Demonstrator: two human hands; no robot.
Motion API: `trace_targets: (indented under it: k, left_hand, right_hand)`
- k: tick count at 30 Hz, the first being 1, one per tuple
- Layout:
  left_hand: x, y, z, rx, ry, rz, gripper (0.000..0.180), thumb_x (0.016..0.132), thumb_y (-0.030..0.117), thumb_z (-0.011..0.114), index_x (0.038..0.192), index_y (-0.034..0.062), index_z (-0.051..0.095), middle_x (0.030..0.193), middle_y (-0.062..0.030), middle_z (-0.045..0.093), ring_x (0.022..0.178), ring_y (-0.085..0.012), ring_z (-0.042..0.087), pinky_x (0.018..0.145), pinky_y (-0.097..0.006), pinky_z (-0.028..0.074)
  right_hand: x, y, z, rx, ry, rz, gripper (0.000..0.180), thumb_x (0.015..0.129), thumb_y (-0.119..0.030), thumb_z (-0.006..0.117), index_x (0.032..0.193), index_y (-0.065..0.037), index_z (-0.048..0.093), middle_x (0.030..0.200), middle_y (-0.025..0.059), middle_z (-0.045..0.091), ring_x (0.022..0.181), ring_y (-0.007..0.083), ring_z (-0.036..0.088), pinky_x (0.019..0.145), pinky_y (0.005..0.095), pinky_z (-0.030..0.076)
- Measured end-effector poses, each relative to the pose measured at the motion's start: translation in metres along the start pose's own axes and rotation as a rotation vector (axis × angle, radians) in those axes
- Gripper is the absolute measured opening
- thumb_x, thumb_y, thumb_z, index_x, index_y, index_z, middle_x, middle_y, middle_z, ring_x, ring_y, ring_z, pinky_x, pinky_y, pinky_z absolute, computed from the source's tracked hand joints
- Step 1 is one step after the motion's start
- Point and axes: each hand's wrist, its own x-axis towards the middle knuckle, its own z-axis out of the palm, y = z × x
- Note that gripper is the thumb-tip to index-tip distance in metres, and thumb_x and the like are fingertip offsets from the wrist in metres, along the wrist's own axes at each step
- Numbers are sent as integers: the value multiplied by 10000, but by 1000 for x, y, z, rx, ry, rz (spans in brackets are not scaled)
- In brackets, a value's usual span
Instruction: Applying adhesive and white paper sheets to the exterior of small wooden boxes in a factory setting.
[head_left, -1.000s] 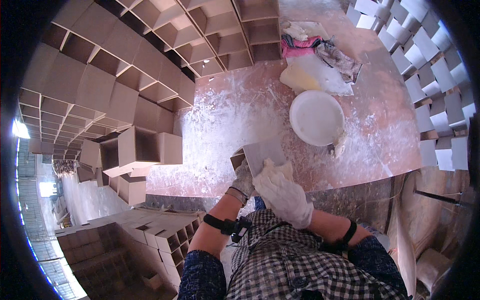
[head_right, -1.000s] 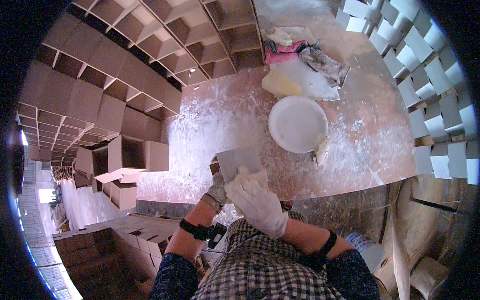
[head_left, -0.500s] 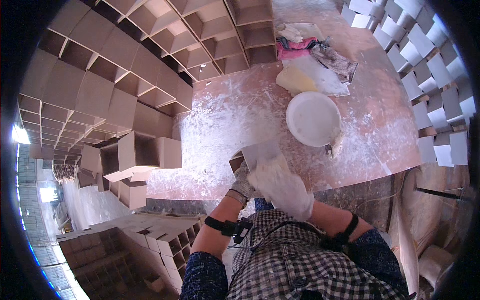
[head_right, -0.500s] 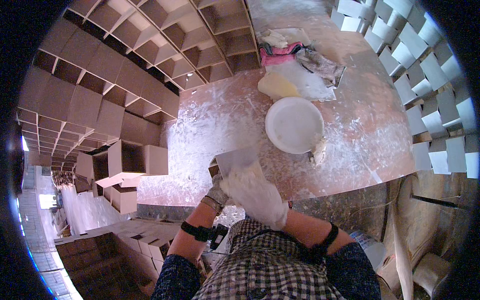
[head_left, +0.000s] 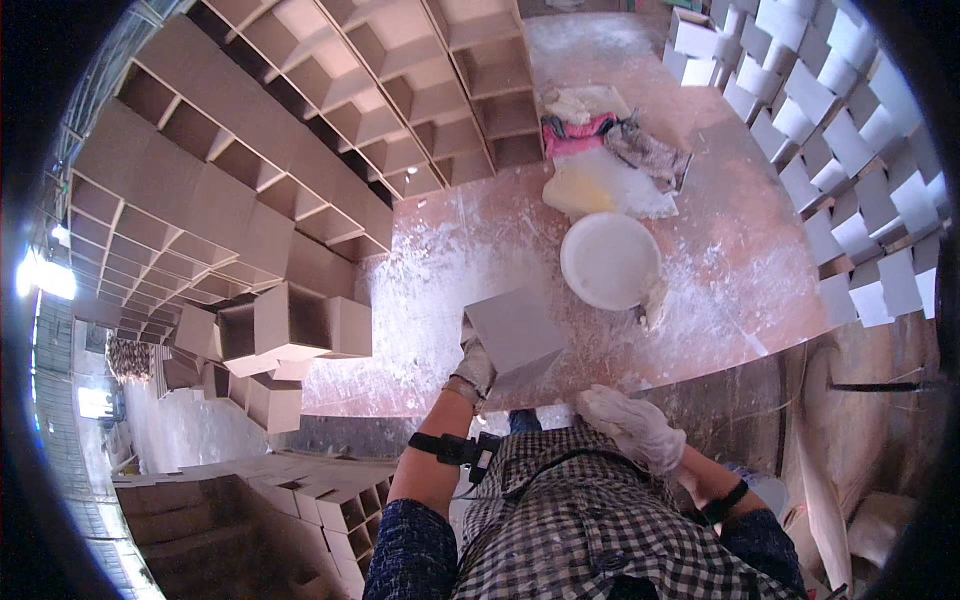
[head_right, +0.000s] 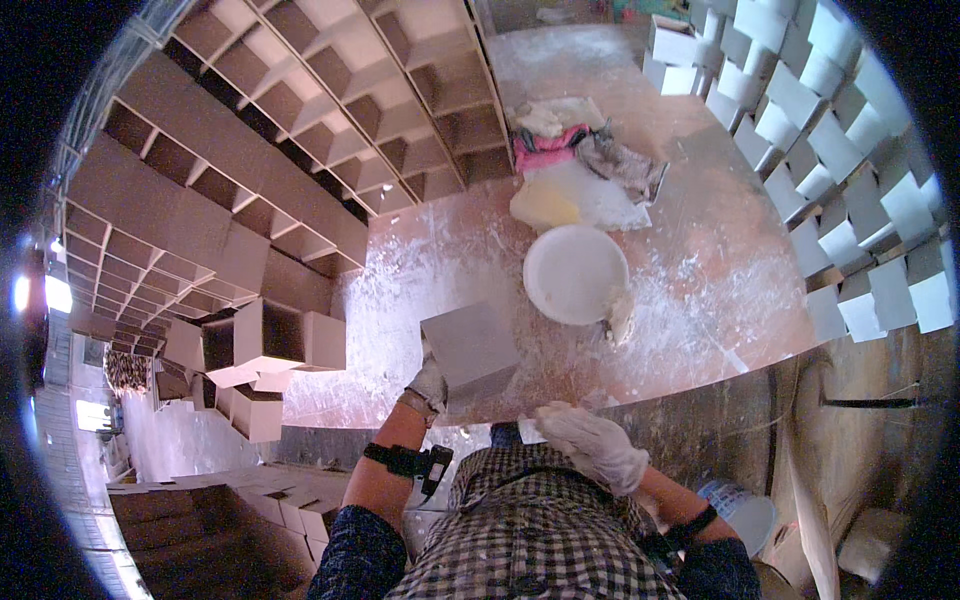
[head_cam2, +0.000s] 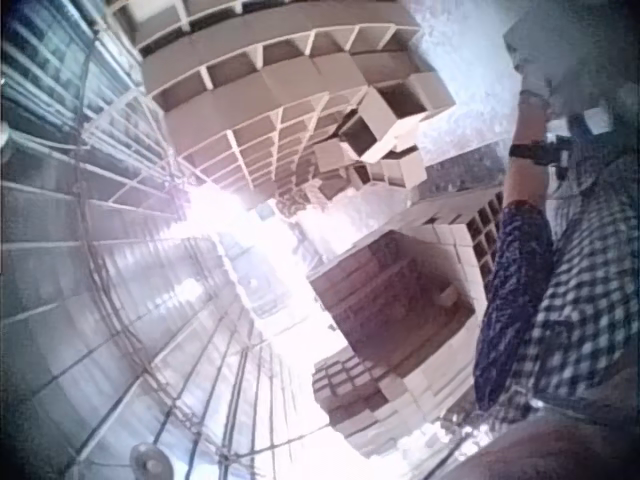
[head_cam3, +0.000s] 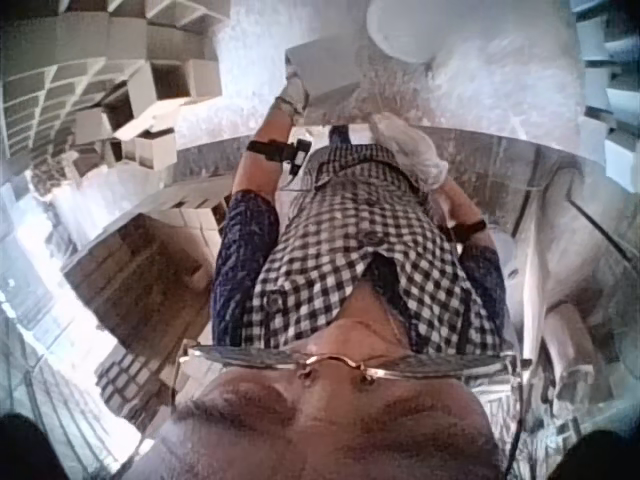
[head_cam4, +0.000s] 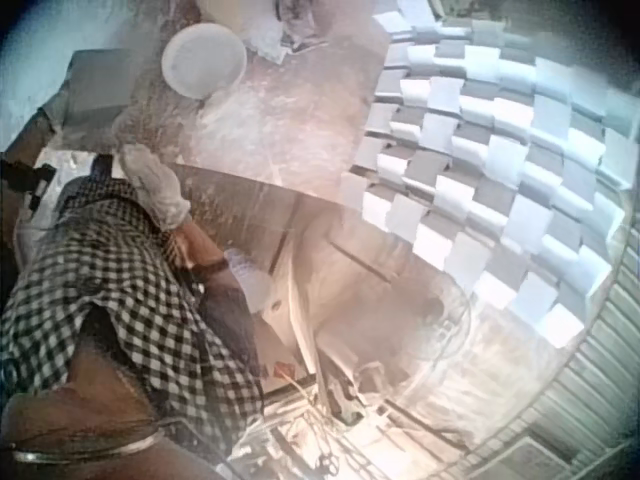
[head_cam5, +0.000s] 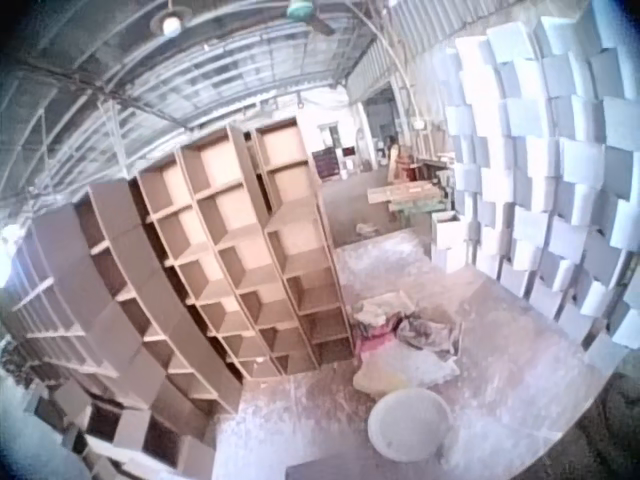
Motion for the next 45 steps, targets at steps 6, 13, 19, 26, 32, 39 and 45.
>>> trace_targets:
  k: [6, 13, 19, 26, 32, 39, 45]
  left_hand:
    - [-6, 44, 26, 24, -51, 124, 445, 925, 390, 502, 1231, 66, 522, 1168, -96, 597, 1024, -255, 604, 861, -428, 514]
    - [-6, 107, 114, 7, -493, 330, 431, 903, 353, 556, 1225, 67, 525, 1180, -87, 594, 1034, -250, 600, 883, -421, 504]
    - [-8, 121, 178, 179, -715, 400, 427, 890, 299, 587, 1241, 68, 512, 1216, -80, 572, 1072, -227, 571, 924, -392, 470]
    - [-22, 123, 217, 900, -888, 645, 448, 880, 210, 606, 1286, 71, 477, 1287, -75, 523, 1152, -178, 507, 998, -333, 401]
    - [-47, 115, 174, 1035, -962, 637, 480, 874, 147, 619, 1318, 72, 453, 1338, -71, 489, 1209, -143, 461, 1050, -290, 351]
    - [28, 30, -16, 620, -683, 101, 441, 946, 191, 505, 1361, 80, 408, 1375, -72, 446, 1222, -185, 461, 1038, -304, 369]
    - [26, -26, -33, 627, -156, 355, 374, 988, 198, 400, 1349, 102, 411, 1362, -82, 450, 1202, -233, 483, 986, -371, 440]
  right_hand:
    - [-17, -17, -49, 583, 414, 272, 383, 977, -89, 388, 1352, -9, 405, 1392, 155, 419, 1251, 257, 449, 1059, 367, 354]
    - [-2, 52, -109, 805, 1012, 238, 430, 973, -286, 473, 1332, -53, 431, 1354, 107, 458, 1231, 204, 446, 962, 286, 391]
    - [31, -25, -132, 333, 882, -74, 309, 953, -183, 465, 1222, -37, 506, 1313, 152, 497, 1216, 258, 477, 999, 374, 391]
    - [76, -89, -133, -532, 666, -232, 357, 798, -53, 565, 1153, -17, 553, 1175, 187, 590, 1101, 343, 567, 959, 417, 438]
    - [96, -84, -81, -406, 518, -148, 444, 786, -19, 559, 1226, -24, 500, 1200, 171, 577, 1100, 343, 566, 981, 412, 432]
    - [123, 1, 22, -2, 213, -5, 555, 735, 44, 547, 1272, -72, 472, 1218, 172, 543, 1092, 350, 540, 953, 391, 445]
    - [146, 41, 55, -122, 234, 26, 530, 741, 4, 548, 1262, -70, 484, 1208, 176, 536, 1122, 361, 508, 937, 389, 424]
